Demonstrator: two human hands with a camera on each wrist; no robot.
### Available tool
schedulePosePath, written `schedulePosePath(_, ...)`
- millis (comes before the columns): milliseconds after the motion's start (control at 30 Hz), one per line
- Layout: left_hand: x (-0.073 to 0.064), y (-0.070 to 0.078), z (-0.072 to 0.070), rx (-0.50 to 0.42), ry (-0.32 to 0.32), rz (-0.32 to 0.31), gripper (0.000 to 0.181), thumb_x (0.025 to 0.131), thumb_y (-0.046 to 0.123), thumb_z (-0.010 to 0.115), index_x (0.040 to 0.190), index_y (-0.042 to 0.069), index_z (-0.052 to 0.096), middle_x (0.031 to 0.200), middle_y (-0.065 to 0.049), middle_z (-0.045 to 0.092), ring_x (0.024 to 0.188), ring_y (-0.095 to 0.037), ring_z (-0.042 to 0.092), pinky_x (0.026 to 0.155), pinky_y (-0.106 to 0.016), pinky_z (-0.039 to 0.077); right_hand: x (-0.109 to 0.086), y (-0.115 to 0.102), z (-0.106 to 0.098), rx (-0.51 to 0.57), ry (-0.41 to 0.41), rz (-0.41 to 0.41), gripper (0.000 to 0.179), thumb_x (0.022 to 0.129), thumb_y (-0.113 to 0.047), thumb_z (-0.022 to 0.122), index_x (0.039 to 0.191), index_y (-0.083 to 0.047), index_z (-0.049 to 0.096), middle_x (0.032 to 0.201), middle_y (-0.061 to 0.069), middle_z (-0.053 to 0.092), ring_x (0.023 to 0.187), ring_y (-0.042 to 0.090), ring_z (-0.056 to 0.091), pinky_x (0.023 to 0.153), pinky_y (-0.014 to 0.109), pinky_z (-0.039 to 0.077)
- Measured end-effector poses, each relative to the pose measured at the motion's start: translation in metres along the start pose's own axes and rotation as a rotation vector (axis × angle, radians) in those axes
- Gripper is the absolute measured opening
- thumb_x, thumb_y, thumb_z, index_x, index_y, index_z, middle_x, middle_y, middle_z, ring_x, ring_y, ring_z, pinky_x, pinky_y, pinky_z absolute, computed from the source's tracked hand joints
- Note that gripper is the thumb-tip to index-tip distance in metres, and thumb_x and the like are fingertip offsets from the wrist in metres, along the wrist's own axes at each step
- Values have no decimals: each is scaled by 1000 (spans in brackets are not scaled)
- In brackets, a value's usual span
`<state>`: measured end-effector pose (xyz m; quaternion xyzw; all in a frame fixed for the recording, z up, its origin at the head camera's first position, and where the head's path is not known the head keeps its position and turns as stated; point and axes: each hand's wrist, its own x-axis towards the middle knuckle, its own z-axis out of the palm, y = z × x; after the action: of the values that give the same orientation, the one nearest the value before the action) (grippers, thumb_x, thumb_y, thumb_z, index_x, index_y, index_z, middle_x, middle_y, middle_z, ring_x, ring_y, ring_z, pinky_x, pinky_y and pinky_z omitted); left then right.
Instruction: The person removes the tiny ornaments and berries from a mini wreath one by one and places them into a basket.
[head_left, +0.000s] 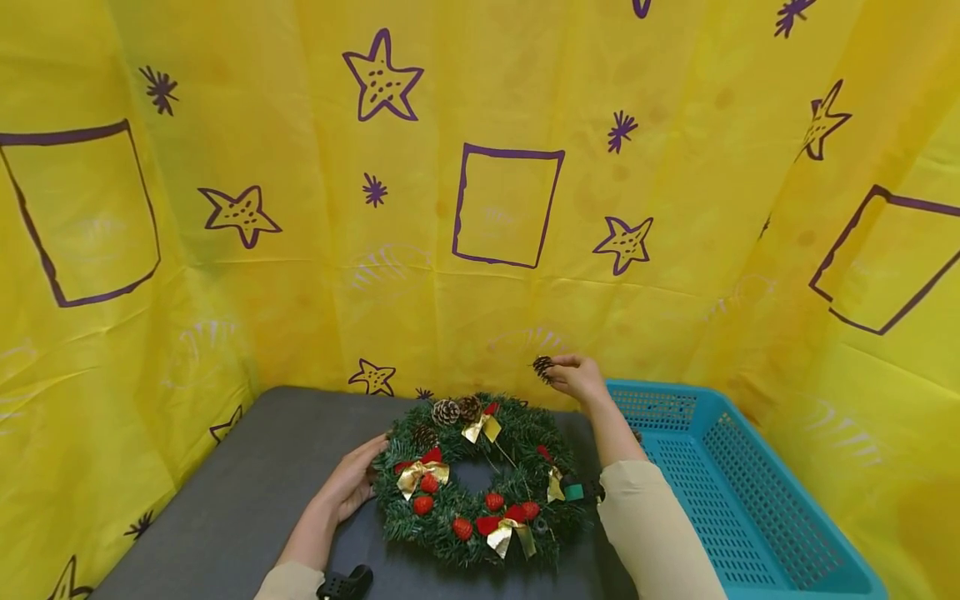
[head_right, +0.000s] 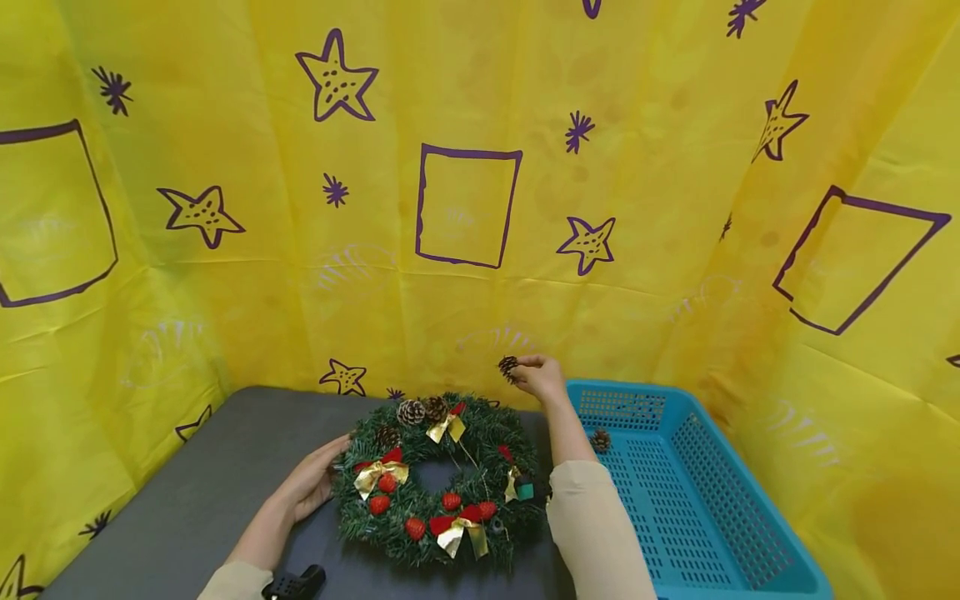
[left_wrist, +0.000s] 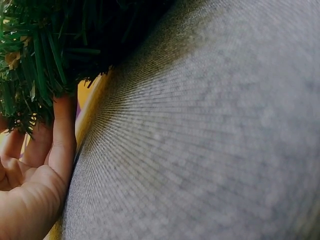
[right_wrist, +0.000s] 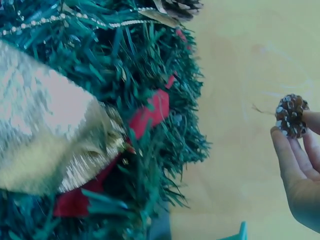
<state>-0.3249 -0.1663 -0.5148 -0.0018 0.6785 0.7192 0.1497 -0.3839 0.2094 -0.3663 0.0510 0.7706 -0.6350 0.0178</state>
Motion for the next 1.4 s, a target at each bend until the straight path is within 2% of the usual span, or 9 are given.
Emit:
schedulePosePath(133, 1, 0, 0, -7, 4, -3, 77, 102, 48, 48, 160, 11, 16, 166, -22, 0, 96, -10, 43, 101, -55, 35, 1, 0, -8, -6, 4, -9, 42, 100, -7, 54, 140, 6, 47, 143, 28, 47, 132, 42, 50, 112, 46, 43)
schedulePosePath(433, 1, 3, 2, -4, 7, -8, 70, 105, 43, 44, 160, 12, 17, 166, -20, 4, 77, -9, 36, 99, -54, 36, -2, -4, -25, -19, 11, -25, 44, 101, -8, 54, 141, 7, 44, 146, 28, 43, 135, 41, 49, 113, 43, 42)
schedulePosePath(500, 1, 3, 2, 5, 12, -11, 67, 105, 41, 43, 160, 12, 17, 166, -20, 3, 83, -12, 39, 102, -58, 35, -3, -5, -30, -28, 12, -29, 46, 101, -9, 54, 143, 7, 42, 147, 28, 41, 135, 41, 48, 113, 43, 42)
schedulePosePath(600, 1, 3, 2, 13, -1, -8, 70, 105, 43, 43, 160, 12, 15, 166, -22, -2, 115, -33, 49, 107, -66, 31, -4, -6, -37, -34, 27, -32, 46, 101, -9, 53, 143, 8, 42, 148, 28, 41, 135, 41, 48, 112, 42, 43)
schedulePosePath(700, 0, 4, 1, 0, -16, -6, 74, 104, 45, 45, 161, 11, 13, 166, -22, -9, 148, -51, 14, 111, -72, 23, -4, -7, -43, -43, 40, -36, 47, 101, -10, 53, 144, 8, 41, 148, 28, 40, 135, 40, 49, 111, 40, 45)
schedulePosePath(733, 0, 4, 1, -3, -23, -6, 75, 103, 46, 45, 161, 11, 11, 166, -22, -11, 149, -54, 3, 111, -73, 20, -4, -7, -45, -42, 44, -34, 48, 101, -10, 54, 144, 8, 42, 148, 28, 40, 135, 39, 49, 110, 39, 45)
schedulePosePath(833, 0, 3, 1, -13, -31, -9, 75, 103, 45, 45, 161, 11, 10, 166, -22, -12, 148, -55, -1, 112, -73, 19, -4, -6, -51, -47, 52, -31, 48, 101, -10, 54, 144, 8, 42, 149, 28, 40, 129, 37, 55, 108, 37, 47)
schedulePosePath(1033, -1, 3, 0, -10, -41, -5, 77, 103, 47, 45, 161, 11, 9, 165, -22, -14, 146, -57, -3, 112, -73, 18, -8, 0, -65, -32, 69, -24, 49, 100, -10, 55, 144, 7, 41, 149, 28, 38, 125, 34, 56, 110, 40, 45)
schedulePosePath(1400, 0, 3, 0, 6, -20, -11, 76, 103, 48, 45, 161, 12, 12, 166, -23, -10, 148, -54, 3, 114, -68, 25, -19, 7, -94, -98, 82, -15, 53, 102, -13, 52, 148, 8, 34, 155, 30, 30, 137, 41, 45, 108, 36, 47)
